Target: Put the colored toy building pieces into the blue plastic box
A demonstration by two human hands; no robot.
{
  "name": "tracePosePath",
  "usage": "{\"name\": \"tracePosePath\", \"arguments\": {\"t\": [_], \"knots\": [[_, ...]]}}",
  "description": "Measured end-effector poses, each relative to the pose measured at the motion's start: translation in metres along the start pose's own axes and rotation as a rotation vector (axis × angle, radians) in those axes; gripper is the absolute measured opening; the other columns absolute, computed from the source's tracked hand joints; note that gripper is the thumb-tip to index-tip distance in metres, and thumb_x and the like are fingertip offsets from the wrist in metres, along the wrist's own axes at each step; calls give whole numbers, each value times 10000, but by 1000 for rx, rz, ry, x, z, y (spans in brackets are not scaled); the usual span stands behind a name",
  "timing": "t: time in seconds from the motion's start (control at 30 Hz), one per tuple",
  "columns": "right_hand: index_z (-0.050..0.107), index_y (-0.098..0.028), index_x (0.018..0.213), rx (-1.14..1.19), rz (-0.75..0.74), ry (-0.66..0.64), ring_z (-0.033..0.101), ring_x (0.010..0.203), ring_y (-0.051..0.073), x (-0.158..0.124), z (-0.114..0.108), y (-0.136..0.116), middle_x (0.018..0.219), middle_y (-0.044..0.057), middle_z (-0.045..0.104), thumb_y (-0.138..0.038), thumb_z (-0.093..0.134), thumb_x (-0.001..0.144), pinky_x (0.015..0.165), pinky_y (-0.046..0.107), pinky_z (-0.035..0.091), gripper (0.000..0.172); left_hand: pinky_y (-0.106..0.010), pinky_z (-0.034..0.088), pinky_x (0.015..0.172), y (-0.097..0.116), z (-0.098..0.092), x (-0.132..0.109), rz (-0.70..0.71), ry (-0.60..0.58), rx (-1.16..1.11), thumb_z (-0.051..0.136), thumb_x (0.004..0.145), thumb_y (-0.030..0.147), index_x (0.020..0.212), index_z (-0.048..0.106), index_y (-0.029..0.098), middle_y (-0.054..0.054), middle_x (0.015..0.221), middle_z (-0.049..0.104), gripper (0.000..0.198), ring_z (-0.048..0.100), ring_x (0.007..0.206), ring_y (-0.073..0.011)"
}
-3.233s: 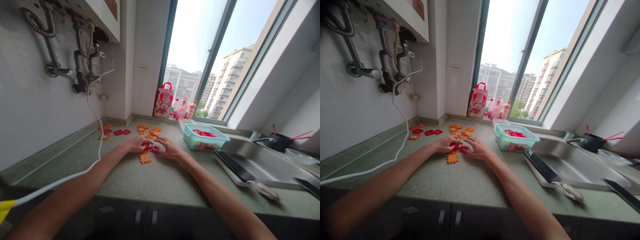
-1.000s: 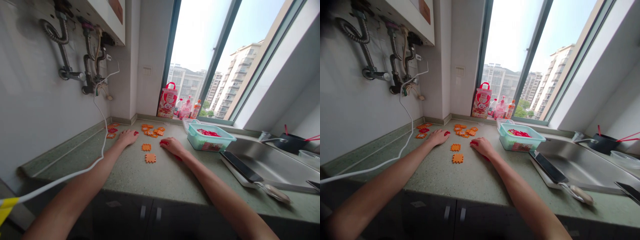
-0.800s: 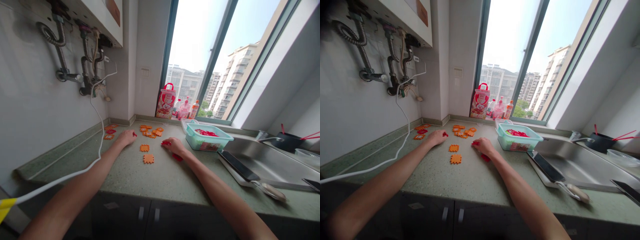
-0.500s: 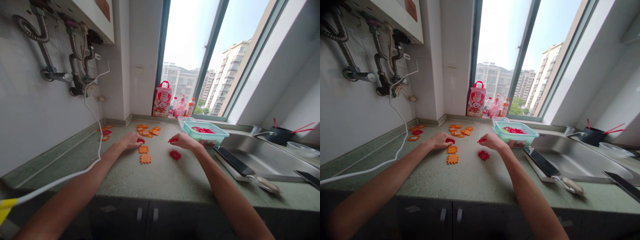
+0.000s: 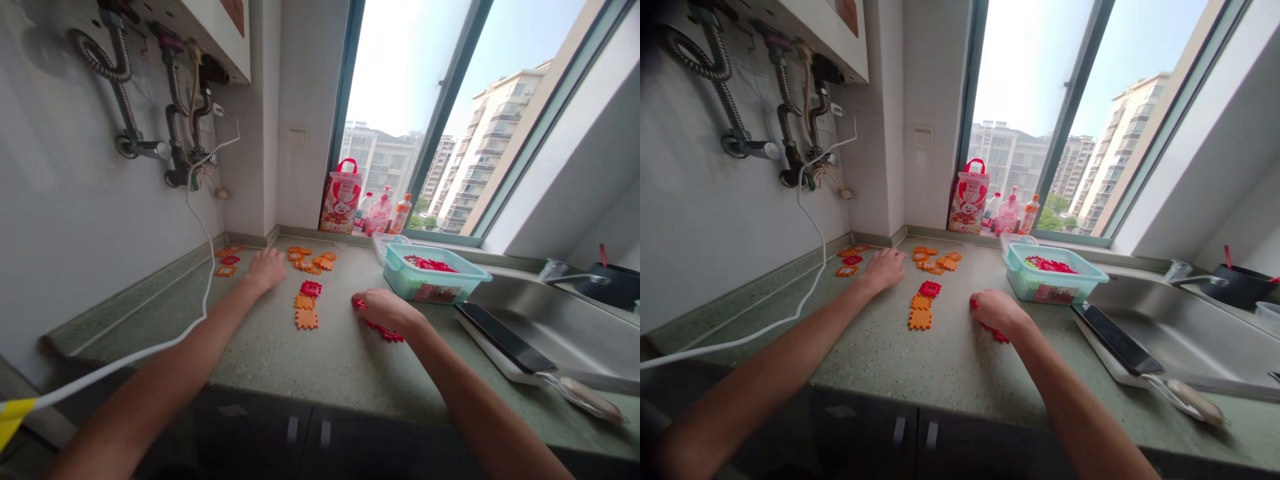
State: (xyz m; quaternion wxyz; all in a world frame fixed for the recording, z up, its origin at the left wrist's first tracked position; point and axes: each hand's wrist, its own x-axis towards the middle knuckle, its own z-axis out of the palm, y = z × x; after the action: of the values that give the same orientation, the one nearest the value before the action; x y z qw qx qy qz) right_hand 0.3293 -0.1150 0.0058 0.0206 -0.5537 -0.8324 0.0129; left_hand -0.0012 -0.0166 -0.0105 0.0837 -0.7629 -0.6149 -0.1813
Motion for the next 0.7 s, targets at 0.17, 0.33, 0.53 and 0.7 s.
{"name": "tracePosePath", "arguments": {"t": [0.17, 0.33, 0.53, 0.7], "knots": [[795, -184, 1133, -97, 4, -48, 756, 1040, 333, 3, -6, 3, 1111, 168, 793, -120, 610, 812, 847, 346, 553, 376, -792, 202, 1101, -60, 0, 8, -392, -76, 157, 614, 911, 451, 1121, 731, 49, -289, 1161, 708, 469, 507, 1282, -529], [715, -189, 1355, -11, 3, -4, 712, 1177, 325, 7, -7, 8, 1284, 156, 745, -179, 713, 783, 976, 337, 539, 571, -742, 237, 1130, -42, 5, 7, -278, -87, 162, 646, 856, 420, 932, 788, 169, -228, 951, 761, 298, 615, 1195, -489], [752, -229, 1298, 18, 46, 90, 722, 1130, 290, 1, -25, 33, 1213, 117, 769, -208, 708, 831, 982, 333, 533, 470, -471, 489, 997, 3, 6, 3, 87, -134, 45, 554, 888, 314, 1023, 802, 236, -149, 1029, 781, 293, 713, 1011, -327], [774, -242, 1252, 7, 136, 31, 742, 1028, 268, 1, -27, 42, 1137, 98, 786, -194, 728, 803, 908, 302, 545, 454, -382, 493, 1020, 7, 6, 2, 341, -98, -97, 587, 889, 366, 1072, 805, 289, -80, 1109, 766, 295, 671, 1087, -277]]}}
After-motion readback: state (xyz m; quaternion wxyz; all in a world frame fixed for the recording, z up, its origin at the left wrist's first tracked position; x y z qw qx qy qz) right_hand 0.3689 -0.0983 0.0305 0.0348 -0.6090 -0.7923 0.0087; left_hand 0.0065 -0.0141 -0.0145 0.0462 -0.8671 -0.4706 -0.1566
